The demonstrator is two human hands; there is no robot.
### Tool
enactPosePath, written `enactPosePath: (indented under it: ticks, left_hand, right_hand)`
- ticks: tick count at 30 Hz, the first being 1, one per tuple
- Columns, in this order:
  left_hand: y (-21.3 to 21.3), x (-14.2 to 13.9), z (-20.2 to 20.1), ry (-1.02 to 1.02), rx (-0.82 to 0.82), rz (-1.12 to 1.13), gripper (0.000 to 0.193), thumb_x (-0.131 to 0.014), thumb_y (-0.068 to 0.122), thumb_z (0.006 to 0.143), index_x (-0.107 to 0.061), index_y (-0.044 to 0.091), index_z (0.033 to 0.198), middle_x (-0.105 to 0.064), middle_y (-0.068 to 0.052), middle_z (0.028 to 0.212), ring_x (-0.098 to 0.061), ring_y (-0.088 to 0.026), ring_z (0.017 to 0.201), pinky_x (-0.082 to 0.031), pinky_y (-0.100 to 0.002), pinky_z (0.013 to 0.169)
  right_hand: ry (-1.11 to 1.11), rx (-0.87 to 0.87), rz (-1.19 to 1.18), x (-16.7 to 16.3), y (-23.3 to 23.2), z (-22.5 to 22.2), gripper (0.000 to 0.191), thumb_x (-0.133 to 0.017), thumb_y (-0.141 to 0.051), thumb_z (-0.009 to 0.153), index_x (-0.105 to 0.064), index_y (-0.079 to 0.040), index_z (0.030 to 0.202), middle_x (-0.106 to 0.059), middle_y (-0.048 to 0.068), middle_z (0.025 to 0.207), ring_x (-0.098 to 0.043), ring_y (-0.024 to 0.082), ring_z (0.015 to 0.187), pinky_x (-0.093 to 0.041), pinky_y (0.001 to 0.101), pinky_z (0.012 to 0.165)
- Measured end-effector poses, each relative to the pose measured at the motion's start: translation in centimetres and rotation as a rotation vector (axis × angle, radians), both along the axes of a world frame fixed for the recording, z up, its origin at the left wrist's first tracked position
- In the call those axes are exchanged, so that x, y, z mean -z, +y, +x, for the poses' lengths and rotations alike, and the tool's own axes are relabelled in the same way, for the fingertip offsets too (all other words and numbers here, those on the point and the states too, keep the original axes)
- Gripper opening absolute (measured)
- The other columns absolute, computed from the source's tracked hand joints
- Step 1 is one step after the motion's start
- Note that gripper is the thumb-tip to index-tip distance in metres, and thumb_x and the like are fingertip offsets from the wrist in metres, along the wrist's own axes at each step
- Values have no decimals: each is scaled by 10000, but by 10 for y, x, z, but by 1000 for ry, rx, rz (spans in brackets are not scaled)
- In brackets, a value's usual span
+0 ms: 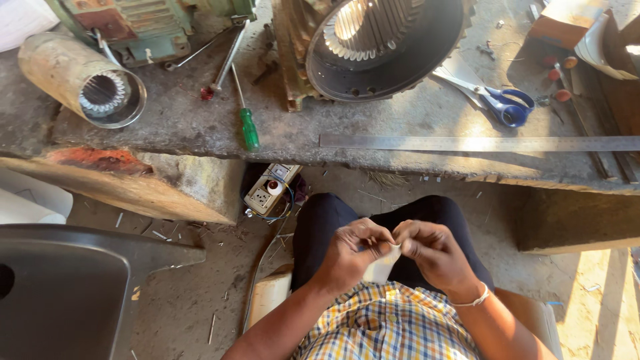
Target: The person sits at a workbench and cuts strips of white insulating sheet with scissors, then folds and shapes each strip by hand. The person inserts the finished strips into the slots of an electric motor stator housing on the bench, repeating the cut-fold-insert cycle for successive liners.
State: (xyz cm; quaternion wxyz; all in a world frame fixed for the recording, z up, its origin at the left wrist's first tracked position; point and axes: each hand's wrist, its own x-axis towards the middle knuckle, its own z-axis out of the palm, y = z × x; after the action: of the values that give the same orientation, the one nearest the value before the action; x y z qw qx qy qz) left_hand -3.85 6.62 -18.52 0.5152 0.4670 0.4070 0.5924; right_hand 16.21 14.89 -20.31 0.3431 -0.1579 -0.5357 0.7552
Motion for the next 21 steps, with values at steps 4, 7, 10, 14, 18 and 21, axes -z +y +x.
enactPosePath:
  ticks: [4,7,10,14,18,21]
  left_hand:
    - [0,0,-2,-22,109,34,31,-752,64,949,-730,61,971,-660,12,937,-627,-71,856,-525,-249,764]
    - [0,-1,-5,11,115,61,31,-761,63,947,-735,63,964,-657,10,928,-614,-71,834,-518,-248,750]
    - [1,0,-10,40,132,63,37,-763,52,943,-731,67,954,-639,16,919,-590,-70,819,-498,-246,741]
    - [3,0,-18,11,146,69,47,-760,35,939,-732,71,950,-629,28,922,-570,-67,819,-481,-254,743]
    - [8,-8,-26,123,-69,71,79,-776,1,891,-743,68,915,-664,17,923,-567,-76,815,-454,-272,736]
    - [6,-23,-33,174,-206,165,86,-767,18,891,-732,89,927,-690,9,949,-642,-114,875,-497,-284,764]
  right_hand:
    - [72,-24,-113,-1,5,-4,153,-766,-81,953,-690,47,989,-689,113,960,-650,183,888,-537,332,803]
    - [79,-65,-141,-2,7,-5,159,-777,-78,941,-690,49,981,-698,127,947,-659,196,881,-540,339,804]
    - [60,-76,-165,-1,12,-8,173,-790,-77,913,-688,51,969,-700,128,946,-665,200,877,-540,342,808]
    - [40,-111,-187,-5,17,-17,178,-796,-84,889,-691,45,950,-697,123,963,-659,197,885,-532,337,812]
    - [24,-112,34,-31,9,-31,163,-795,-104,954,-685,15,941,-665,102,1009,-613,180,968,-493,330,856]
    - [-155,-112,331,-62,9,-41,165,-802,-126,943,-688,-6,938,-659,93,981,-614,186,898,-501,346,793]
